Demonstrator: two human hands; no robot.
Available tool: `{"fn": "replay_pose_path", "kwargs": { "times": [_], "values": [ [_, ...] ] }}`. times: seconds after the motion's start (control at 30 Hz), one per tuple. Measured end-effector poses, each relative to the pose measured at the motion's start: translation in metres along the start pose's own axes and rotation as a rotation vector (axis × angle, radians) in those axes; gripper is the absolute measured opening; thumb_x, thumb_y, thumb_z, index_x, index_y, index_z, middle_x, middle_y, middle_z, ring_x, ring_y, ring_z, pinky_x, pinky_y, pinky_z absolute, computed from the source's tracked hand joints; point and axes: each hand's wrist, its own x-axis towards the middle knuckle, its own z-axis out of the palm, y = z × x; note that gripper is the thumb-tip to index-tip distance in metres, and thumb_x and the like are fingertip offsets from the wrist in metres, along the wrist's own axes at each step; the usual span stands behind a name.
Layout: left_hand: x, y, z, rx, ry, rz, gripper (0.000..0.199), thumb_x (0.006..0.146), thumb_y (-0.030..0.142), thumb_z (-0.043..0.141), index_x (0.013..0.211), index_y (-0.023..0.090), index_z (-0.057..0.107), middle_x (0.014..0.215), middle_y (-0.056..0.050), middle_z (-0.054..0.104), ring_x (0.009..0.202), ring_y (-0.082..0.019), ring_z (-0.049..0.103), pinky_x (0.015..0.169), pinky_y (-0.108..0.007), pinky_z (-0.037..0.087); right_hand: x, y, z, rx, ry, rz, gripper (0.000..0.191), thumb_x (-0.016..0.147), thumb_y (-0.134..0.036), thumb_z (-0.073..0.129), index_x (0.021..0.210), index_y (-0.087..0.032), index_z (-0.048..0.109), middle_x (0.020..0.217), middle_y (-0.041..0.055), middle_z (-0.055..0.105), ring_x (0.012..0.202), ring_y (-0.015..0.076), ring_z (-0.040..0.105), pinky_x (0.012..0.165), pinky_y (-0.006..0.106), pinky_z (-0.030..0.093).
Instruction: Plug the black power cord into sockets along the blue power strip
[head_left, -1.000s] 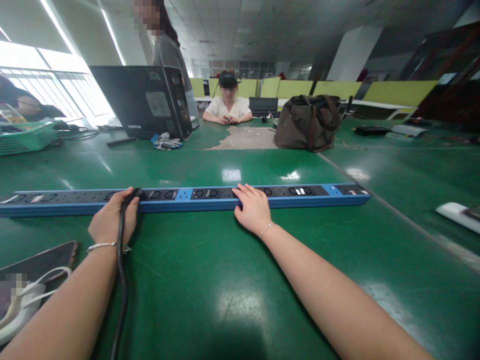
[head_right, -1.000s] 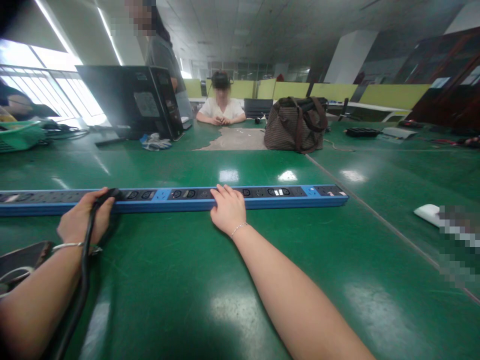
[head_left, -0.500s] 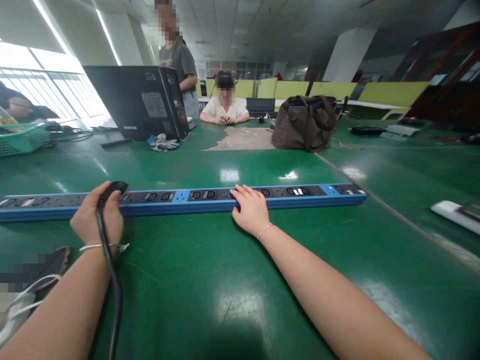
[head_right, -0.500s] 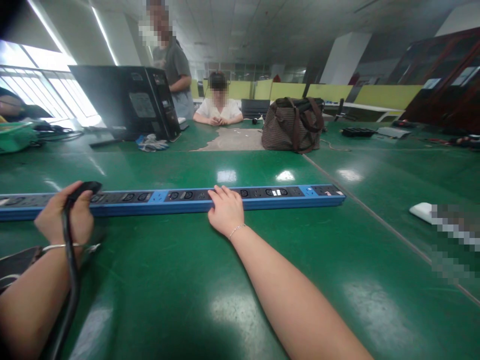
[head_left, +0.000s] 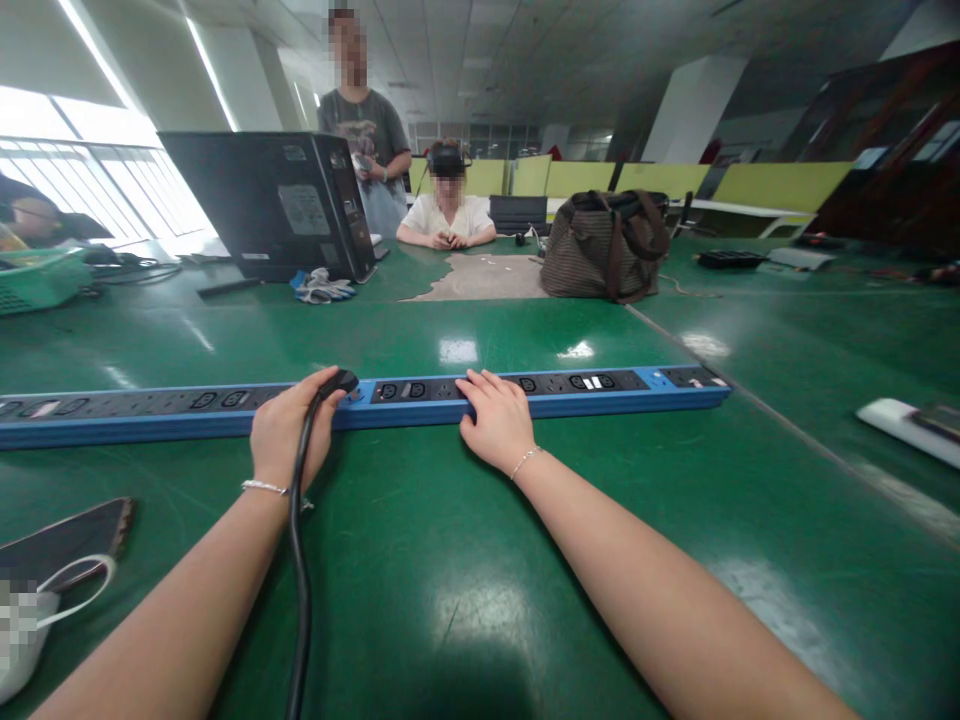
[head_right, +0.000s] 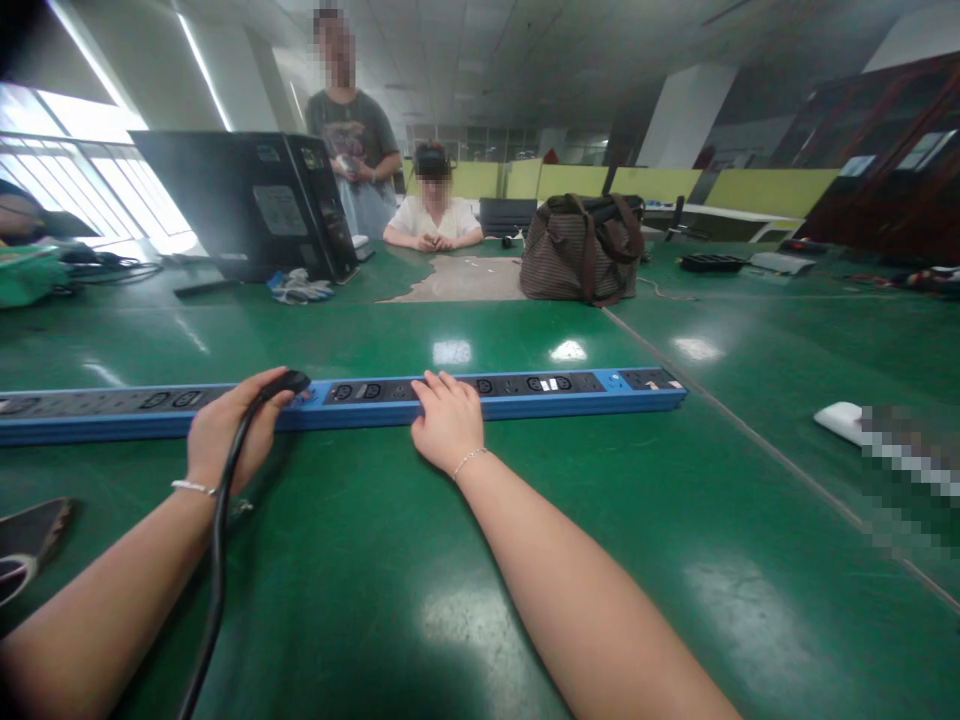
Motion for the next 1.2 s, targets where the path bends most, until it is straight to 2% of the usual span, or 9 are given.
{"fn": "replay_pose_path", "kwargs": {
  "times": [0.13, 0.43, 0.6, 0.87, 1.1, 1.2],
  "values": [
    [0.000, 0.000, 0.004, 0.056, -0.009, 0.003, 0.041, 0.085, 0.045, 0.046, 0.120, 0.027, 0.059, 0.107, -0.005, 0.069, 0.094, -0.022, 0.064, 0.082, -0.032, 0.045, 0.000, 0.000, 0.000, 0.001, 0.001, 0.000, 0.048, 0.077, -0.021, 0.050, 0.125, -0.021, 0.056, 0.138, 0.0036, 0.051, 0.129, 0.0212, 0.039, 0.107, 0.041, 0.026],
    [0.000, -0.006, 0.008, 0.114, -0.028, 0.136, 0.042, 0.086, 0.046, 0.043, 0.120, 0.026, 0.060, 0.107, -0.006, 0.069, 0.096, -0.023, 0.062, 0.084, -0.032, 0.042, 0.000, 0.000, 0.000, -0.001, 0.002, -0.002, 0.049, 0.077, -0.021, 0.050, 0.125, -0.020, 0.056, 0.137, 0.0040, 0.051, 0.129, 0.0216, 0.040, 0.107, 0.041, 0.027],
    [-0.003, -0.001, 0.005, 0.168, -0.058, 0.221, 0.041, 0.088, 0.044, 0.041, 0.118, 0.024, 0.060, 0.109, -0.007, 0.068, 0.102, -0.025, 0.061, 0.087, -0.035, 0.040, 0.000, -0.001, -0.001, -0.006, -0.005, 0.002, 0.048, 0.077, -0.021, 0.050, 0.125, -0.021, 0.056, 0.137, 0.0036, 0.051, 0.129, 0.0217, 0.040, 0.106, 0.041, 0.027],
    [-0.010, -0.003, 0.005, 0.176, -0.032, 0.221, 0.043, 0.086, 0.045, 0.046, 0.121, 0.024, 0.059, 0.107, -0.009, 0.069, 0.098, -0.024, 0.063, 0.086, -0.035, 0.040, 0.000, 0.000, -0.001, 0.003, -0.009, 0.002, 0.049, 0.077, -0.021, 0.051, 0.126, -0.021, 0.055, 0.138, 0.0039, 0.050, 0.129, 0.0215, 0.039, 0.106, 0.041, 0.027],
    [-0.002, 0.006, 0.000, 0.226, -0.047, 0.169, 0.042, 0.086, 0.045, 0.044, 0.115, 0.022, 0.062, 0.092, -0.008, 0.072, 0.088, -0.024, 0.064, 0.095, -0.041, 0.037, 0.000, 0.000, 0.001, 0.016, -0.007, -0.003, 0.049, 0.077, -0.021, 0.051, 0.126, -0.020, 0.055, 0.138, 0.0051, 0.050, 0.129, 0.0220, 0.039, 0.107, 0.042, 0.025],
    [0.000, 0.008, 0.001, 0.211, -0.052, 0.156, 0.041, 0.084, 0.044, 0.046, 0.113, 0.021, 0.063, 0.095, -0.008, 0.072, 0.091, -0.023, 0.064, 0.094, -0.039, 0.038, 0.000, 0.001, 0.000, 0.018, -0.006, -0.002, 0.049, 0.077, -0.020, 0.051, 0.126, -0.020, 0.055, 0.138, 0.0052, 0.050, 0.129, 0.0223, 0.039, 0.107, 0.042, 0.025]
  ]
}}
